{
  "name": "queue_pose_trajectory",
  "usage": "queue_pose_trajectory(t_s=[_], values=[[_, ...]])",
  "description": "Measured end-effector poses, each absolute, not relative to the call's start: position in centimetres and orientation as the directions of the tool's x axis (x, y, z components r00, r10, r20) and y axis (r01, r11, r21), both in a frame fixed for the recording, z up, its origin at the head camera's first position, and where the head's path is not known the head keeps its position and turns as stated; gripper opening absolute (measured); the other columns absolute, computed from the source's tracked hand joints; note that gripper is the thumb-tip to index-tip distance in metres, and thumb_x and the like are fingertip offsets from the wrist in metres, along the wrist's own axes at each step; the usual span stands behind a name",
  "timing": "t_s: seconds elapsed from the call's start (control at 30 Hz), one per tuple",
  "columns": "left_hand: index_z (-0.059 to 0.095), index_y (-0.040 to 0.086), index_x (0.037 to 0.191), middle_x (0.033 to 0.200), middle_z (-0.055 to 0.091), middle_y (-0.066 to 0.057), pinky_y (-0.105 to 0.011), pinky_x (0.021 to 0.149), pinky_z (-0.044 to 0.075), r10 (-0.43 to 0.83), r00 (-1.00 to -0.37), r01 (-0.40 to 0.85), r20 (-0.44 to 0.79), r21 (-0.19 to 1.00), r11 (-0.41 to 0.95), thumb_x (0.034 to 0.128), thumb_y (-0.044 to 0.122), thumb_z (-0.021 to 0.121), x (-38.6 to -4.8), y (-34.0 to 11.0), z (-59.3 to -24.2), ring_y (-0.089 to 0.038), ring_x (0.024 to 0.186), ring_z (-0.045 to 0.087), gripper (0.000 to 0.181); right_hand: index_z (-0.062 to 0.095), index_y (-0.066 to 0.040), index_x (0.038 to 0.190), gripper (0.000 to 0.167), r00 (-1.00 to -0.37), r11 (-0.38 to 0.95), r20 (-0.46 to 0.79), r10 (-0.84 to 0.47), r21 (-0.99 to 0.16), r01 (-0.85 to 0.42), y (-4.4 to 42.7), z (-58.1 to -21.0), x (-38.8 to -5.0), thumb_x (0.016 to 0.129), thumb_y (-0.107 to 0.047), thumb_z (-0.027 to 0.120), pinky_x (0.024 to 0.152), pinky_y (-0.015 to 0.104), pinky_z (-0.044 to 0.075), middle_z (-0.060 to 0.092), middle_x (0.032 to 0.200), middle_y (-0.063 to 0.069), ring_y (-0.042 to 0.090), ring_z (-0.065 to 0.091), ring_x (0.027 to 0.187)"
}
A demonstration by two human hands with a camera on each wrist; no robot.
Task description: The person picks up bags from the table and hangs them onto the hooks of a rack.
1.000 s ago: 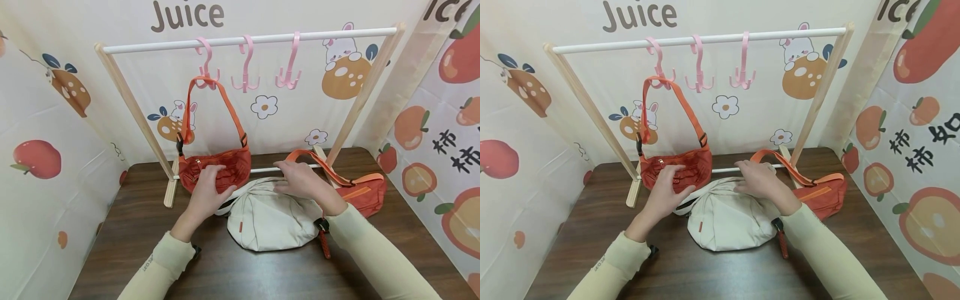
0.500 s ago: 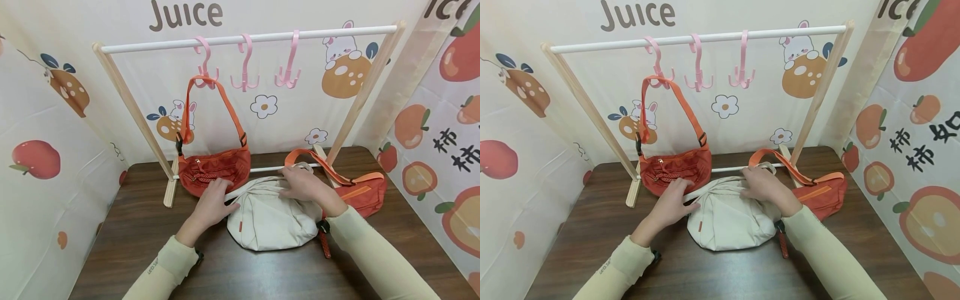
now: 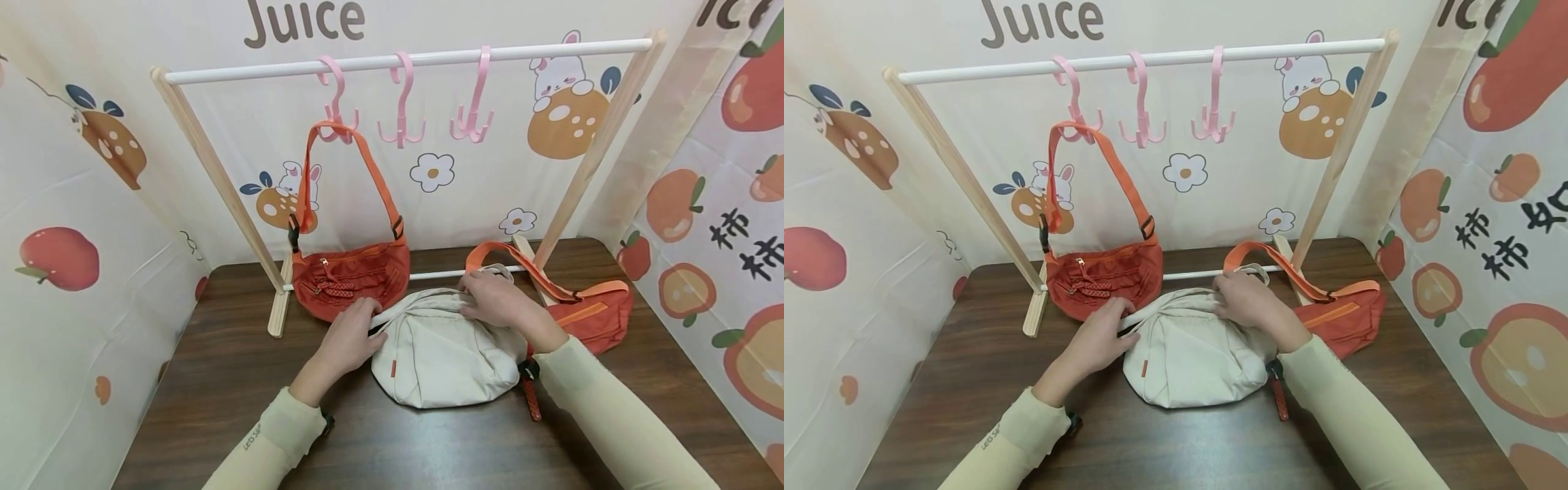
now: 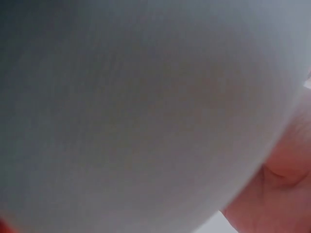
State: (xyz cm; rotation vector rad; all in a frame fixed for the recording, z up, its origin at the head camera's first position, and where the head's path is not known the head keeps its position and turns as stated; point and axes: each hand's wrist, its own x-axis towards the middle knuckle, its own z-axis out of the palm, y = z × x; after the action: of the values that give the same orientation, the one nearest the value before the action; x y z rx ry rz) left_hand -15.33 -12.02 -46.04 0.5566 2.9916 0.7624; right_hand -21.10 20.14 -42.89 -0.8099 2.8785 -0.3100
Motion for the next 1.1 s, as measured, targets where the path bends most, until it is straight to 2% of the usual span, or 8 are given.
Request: queue_pose_trajectory(t_s=[0.1, 0.2, 0.4, 0.53, 0.7, 0.93, 1.1], values=[[0.061, 0.012, 0.121, 0.113, 0.065, -0.003, -0.050, 0.092, 0.050, 0.334, -0.941, 0.320, 0.059, 0.477, 0.819, 0.0937, 0.022, 0.082, -15.3, -12.0, -46.2, -0.022, 0.097, 0.063, 0.036, 0.068, -0.006, 0.122, 0.030, -0.848, 0.830, -0.051, -0.527, -0.243, -0.501, 20.2, -43.1, -21.2, 0.100, -0.024, 0.076, 0.087, 0.050, 0.055, 0.068, 0.114, 0.011, 0.031, 0.067, 0.102], [0.061, 0.012, 0.122, 0.115, 0.068, -0.004, -0.050, 0.093, 0.050, 0.334, -0.941, 0.316, 0.046, 0.469, 0.825, 0.0954, 0.018, 0.079, -15.2, -11.9, -46.2, -0.021, 0.098, 0.065, 0.033, 0.070, -0.006, 0.124, 0.026, -0.858, 0.834, -0.042, -0.512, -0.266, -0.484, 20.3, -43.3, -21.3, 0.102, -0.021, 0.072, 0.085, 0.049, 0.056, 0.068, 0.113, 0.009, 0.029, 0.068, 0.099], [0.061, 0.011, 0.125, 0.114, 0.072, -0.006, -0.049, 0.090, 0.051, 0.347, -0.935, 0.341, 0.069, 0.437, 0.832, 0.0964, 0.010, 0.074, -15.2, -11.8, -46.1, -0.021, 0.093, 0.068, 0.032, 0.071, -0.006, 0.130, 0.031, -0.868, 0.840, -0.039, -0.495, -0.280, -0.466, 20.1, -43.9, -21.5, 0.106, -0.024, 0.067, 0.090, 0.051, 0.056, 0.069, 0.118, 0.013, 0.031, 0.069, 0.105], [0.061, 0.011, 0.128, 0.109, 0.072, -0.005, -0.049, 0.091, 0.051, 0.340, -0.936, 0.343, 0.089, 0.446, 0.827, 0.0970, 0.006, 0.072, -15.1, -11.7, -46.0, -0.020, 0.086, 0.066, 0.033, 0.072, -0.004, 0.127, 0.032, -0.857, 0.821, -0.016, -0.516, -0.294, -0.489, 20.0, -44.3, -21.8, 0.106, -0.026, 0.067, 0.092, 0.053, 0.054, 0.067, 0.116, 0.016, 0.034, 0.065, 0.107], [0.059, 0.010, 0.134, 0.124, 0.071, -0.009, -0.051, 0.095, 0.050, 0.314, -0.939, 0.342, 0.141, 0.483, 0.806, 0.0969, 0.004, 0.070, -15.1, -11.6, -45.8, -0.024, 0.100, 0.070, 0.039, 0.071, -0.003, 0.117, 0.025, -0.845, 0.794, 0.043, -0.532, -0.322, -0.516, 19.9, -44.7, -22.0, 0.106, -0.025, 0.068, 0.089, 0.053, 0.050, 0.062, 0.108, 0.014, 0.035, 0.060, 0.102], [0.059, 0.006, 0.140, 0.132, 0.069, -0.013, -0.056, 0.099, 0.049, 0.302, -0.933, 0.360, 0.196, 0.530, 0.768, 0.0951, 0.003, 0.067, -15.1, -11.9, -45.3, -0.029, 0.110, 0.070, 0.045, 0.067, -0.008, 0.101, 0.010, -0.817, 0.764, 0.190, -0.545, -0.289, -0.577, 19.9, -44.6, -22.3, 0.106, -0.017, 0.066, 0.072, 0.047, 0.048, 0.060, 0.086, 0.004, 0.025, 0.057, 0.077], [0.063, 0.005, 0.139, 0.135, 0.068, -0.012, -0.057, 0.103, 0.048, 0.301, -0.930, 0.367, 0.210, 0.560, 0.743, 0.0942, 0.003, 0.064, -15.2, -12.4, -45.0, -0.029, 0.121, 0.067, 0.045, 0.069, -0.012, 0.107, 0.012, -0.842, 0.776, 0.184, -0.506, -0.328, -0.538, 19.9, -42.7, -22.2, 0.107, -0.024, 0.065, 0.066, 0.043, 0.051, 0.066, 0.081, -0.003, 0.017, 0.061, 0.067]])
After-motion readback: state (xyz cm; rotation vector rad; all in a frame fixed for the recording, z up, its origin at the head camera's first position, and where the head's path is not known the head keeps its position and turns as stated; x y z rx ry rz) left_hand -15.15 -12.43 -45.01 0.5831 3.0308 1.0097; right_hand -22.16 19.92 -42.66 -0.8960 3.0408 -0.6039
